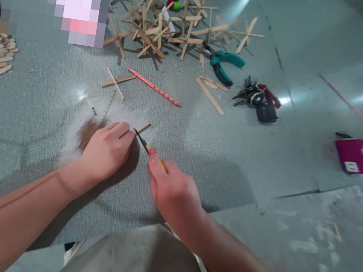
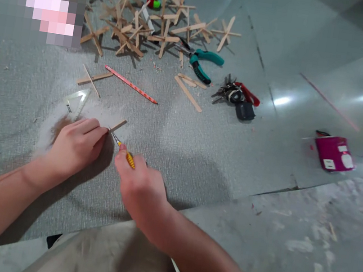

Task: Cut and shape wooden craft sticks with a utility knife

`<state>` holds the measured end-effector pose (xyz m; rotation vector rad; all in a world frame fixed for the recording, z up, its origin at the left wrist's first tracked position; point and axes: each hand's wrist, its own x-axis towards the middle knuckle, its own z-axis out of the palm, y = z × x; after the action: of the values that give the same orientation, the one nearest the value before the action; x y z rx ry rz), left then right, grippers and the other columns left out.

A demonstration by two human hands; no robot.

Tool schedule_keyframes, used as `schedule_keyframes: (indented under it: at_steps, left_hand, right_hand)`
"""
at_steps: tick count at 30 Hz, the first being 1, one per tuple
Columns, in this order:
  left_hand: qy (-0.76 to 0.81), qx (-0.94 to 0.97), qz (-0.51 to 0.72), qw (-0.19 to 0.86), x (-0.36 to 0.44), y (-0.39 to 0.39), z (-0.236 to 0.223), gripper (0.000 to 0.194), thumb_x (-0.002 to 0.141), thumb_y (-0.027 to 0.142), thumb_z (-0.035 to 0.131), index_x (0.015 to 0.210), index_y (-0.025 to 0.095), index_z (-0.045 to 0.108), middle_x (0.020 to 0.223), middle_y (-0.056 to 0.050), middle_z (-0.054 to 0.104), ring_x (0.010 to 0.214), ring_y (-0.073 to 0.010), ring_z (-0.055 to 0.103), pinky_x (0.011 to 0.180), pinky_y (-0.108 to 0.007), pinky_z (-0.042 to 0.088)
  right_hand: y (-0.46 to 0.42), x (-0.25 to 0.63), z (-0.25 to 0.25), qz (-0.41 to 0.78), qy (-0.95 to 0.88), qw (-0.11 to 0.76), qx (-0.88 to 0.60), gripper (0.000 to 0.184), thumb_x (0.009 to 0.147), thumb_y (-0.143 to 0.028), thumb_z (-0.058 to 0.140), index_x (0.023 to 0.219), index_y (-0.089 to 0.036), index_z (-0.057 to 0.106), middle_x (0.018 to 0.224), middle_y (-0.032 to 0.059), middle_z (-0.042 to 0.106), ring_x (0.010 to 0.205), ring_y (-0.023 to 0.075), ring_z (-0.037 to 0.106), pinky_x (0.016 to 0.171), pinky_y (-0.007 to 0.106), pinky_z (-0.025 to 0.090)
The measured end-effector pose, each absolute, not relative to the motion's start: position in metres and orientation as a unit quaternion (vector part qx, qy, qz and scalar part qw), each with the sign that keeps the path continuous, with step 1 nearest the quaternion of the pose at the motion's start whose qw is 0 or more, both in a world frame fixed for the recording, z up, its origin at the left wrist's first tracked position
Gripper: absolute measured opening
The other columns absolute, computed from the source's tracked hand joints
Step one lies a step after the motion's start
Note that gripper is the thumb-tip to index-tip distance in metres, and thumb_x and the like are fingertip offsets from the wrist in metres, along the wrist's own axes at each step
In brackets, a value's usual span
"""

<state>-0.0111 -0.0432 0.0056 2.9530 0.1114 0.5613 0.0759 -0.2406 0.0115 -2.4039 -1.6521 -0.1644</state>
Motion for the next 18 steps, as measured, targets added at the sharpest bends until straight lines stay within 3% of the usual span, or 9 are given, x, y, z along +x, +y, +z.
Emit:
schedule_keyframes:
  at_steps: [11,18]
  left_hand:
    - [0.066,0.983,0.168,0.043,-0.010,-0.044,0.002,0.029,0.094,0.006,0.051,0.070,0.018,0.062,0.071,-0.004,0.058,0.063,-0.0168,0.051,0.057,-0.032,0.037]
    - [0.063,0.986,0.147,0.056,-0.009,-0.040,0.004,0.029,0.092,0.006,0.049,0.070,0.018,0.063,0.072,-0.004,0.058,0.064,-0.0173,0.052,0.060,-0.033,0.038]
  right_hand:
    - [-0.242,0.069,0.008,0.046,-0.537,0.043,-0.841,0.046,0.104,-0.017,0.041,0.141,-0.023,0.068,0.083,0.0068,0.067,0.053,0.0135,0.049,0.047,0.027,0.028]
    - [-0.231,0.072,0.028,0.179,-0.506,-0.033,-0.843,0.057,0.104,-0.015,0.039,0.158,-0.027,0.053,0.101,0.0121,0.072,0.068,0.0194,0.065,0.053,0.031,0.031]
